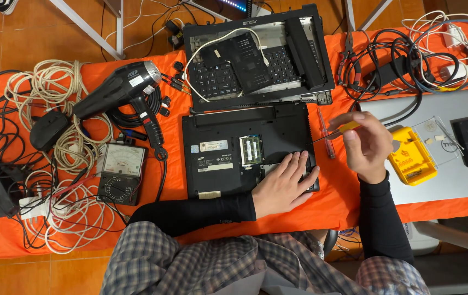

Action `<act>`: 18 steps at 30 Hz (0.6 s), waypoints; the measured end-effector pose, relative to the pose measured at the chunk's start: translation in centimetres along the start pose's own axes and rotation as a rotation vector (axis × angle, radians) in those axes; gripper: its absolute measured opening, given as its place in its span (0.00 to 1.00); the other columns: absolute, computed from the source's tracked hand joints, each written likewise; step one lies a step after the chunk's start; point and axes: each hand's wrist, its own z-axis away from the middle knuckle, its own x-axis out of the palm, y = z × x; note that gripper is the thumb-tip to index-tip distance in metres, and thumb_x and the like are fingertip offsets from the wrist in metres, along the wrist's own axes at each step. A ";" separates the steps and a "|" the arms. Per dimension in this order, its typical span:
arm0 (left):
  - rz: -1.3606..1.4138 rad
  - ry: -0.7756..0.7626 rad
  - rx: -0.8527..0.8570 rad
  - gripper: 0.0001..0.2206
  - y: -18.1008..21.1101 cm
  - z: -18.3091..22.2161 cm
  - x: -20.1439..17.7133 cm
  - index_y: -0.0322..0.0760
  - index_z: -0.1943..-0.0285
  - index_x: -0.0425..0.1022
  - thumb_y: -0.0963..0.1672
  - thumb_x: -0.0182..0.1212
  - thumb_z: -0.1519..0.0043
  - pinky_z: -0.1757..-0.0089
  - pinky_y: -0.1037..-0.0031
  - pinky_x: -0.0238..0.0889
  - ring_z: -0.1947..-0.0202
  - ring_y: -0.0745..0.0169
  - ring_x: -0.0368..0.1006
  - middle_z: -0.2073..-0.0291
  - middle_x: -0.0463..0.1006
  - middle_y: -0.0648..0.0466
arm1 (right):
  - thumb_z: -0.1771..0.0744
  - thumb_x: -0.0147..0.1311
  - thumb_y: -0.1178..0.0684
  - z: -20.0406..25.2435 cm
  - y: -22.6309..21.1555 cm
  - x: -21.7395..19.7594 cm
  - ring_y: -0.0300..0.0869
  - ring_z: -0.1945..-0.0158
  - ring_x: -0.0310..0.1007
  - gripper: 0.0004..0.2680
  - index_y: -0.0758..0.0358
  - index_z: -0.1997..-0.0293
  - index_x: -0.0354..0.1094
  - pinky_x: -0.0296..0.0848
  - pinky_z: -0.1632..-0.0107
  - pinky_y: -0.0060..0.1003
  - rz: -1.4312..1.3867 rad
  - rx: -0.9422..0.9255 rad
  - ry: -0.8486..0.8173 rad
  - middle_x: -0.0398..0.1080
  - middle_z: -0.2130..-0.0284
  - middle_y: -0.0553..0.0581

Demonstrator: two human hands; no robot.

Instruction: The person is repairing a laptop by unscrewing the back panel using a screwdriver.

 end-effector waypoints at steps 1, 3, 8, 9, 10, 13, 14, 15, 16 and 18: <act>0.000 0.002 -0.002 0.31 0.0 0.0 0.1 0.36 0.24 0.58 0.57 0.42 0.30 0.31 0.55 0.46 0.31 0.36 0.61 0.31 0.61 0.28 | 0.27 0.46 0.65 -0.2 -0.4 0.1 0.47 0.59 0.78 0.12 0.64 0.35 0.55 0.80 0.59 0.37 -0.046 0.013 -0.044 0.72 0.55 0.70; -0.003 0.003 -0.002 0.30 -0.1 -0.1 0.0 0.36 0.24 0.58 0.57 0.42 0.30 0.31 0.55 0.46 0.31 0.36 0.61 0.31 0.61 0.28 | 0.27 0.46 0.65 -0.3 -0.1 0.1 0.48 0.59 0.78 0.12 0.64 0.35 0.55 0.80 0.59 0.37 -0.029 0.009 -0.034 0.72 0.55 0.70; 0.012 -0.006 0.004 0.31 -0.1 -0.1 -0.5 0.36 0.25 0.58 0.57 0.44 0.31 0.31 0.55 0.46 0.31 0.36 0.61 0.31 0.61 0.28 | 0.26 0.47 0.64 1.0 1.4 -0.3 0.46 0.62 0.77 0.11 0.63 0.36 0.56 0.79 0.61 0.36 -0.029 0.008 -0.019 0.71 0.60 0.66; 0.014 -0.005 0.001 0.31 -0.1 -0.1 -0.6 0.36 0.25 0.58 0.57 0.44 0.31 0.31 0.55 0.46 0.31 0.36 0.61 0.31 0.62 0.28 | 0.26 0.47 0.63 1.2 1.5 -0.3 0.46 0.61 0.77 0.10 0.62 0.36 0.55 0.80 0.60 0.36 -0.064 0.005 -0.019 0.70 0.59 0.66; 0.013 -0.003 -0.003 0.31 -0.2 -0.2 -0.7 0.36 0.25 0.58 0.57 0.45 0.31 0.31 0.55 0.46 0.31 0.36 0.62 0.31 0.62 0.28 | 0.25 0.47 0.62 1.2 1.7 -0.3 0.46 0.60 0.76 0.10 0.61 0.36 0.55 0.81 0.59 0.36 -0.101 -0.002 -0.019 0.70 0.59 0.67; 0.015 -0.004 -0.004 0.31 -0.1 -0.1 -0.6 0.36 0.25 0.58 0.57 0.45 0.31 0.31 0.55 0.46 0.31 0.37 0.62 0.30 0.61 0.29 | 0.25 0.47 0.62 1.2 1.6 -0.4 0.47 0.61 0.75 0.10 0.62 0.36 0.54 0.81 0.59 0.37 -0.093 0.008 -0.011 0.70 0.55 0.67; 0.016 -0.004 -0.004 0.31 -0.1 -0.1 -0.6 0.36 0.25 0.58 0.57 0.45 0.31 0.31 0.55 0.46 0.31 0.37 0.62 0.30 0.61 0.29 | 0.25 0.47 0.62 1.0 1.5 -0.3 0.47 0.61 0.75 0.10 0.62 0.36 0.54 0.81 0.59 0.37 -0.093 0.009 -0.011 0.70 0.55 0.67; 0.016 -0.003 -0.005 0.31 -0.1 -0.1 -0.5 0.36 0.25 0.58 0.57 0.45 0.31 0.31 0.55 0.46 0.31 0.37 0.61 0.30 0.61 0.29 | 0.26 0.48 0.62 0.8 1.3 -0.3 0.47 0.61 0.76 0.10 0.62 0.36 0.55 0.80 0.60 0.37 -0.063 -0.012 -0.013 0.70 0.56 0.66; 0.015 -0.002 -0.007 0.31 -0.1 -0.1 -0.5 0.36 0.25 0.58 0.57 0.45 0.31 0.31 0.55 0.46 0.31 0.37 0.61 0.30 0.61 0.29 | 0.26 0.50 0.62 0.5 1.1 -0.2 0.48 0.62 0.76 0.11 0.62 0.37 0.56 0.78 0.61 0.38 -0.035 -0.033 -0.016 0.70 0.58 0.66; 0.016 -0.004 -0.008 0.31 -0.1 -0.1 -0.5 0.36 0.25 0.58 0.57 0.45 0.31 0.31 0.55 0.46 0.31 0.37 0.61 0.30 0.61 0.29 | 0.27 0.51 0.62 0.4 0.9 -0.1 0.48 0.63 0.76 0.11 0.63 0.37 0.56 0.78 0.62 0.37 -0.022 -0.041 -0.010 0.69 0.59 0.66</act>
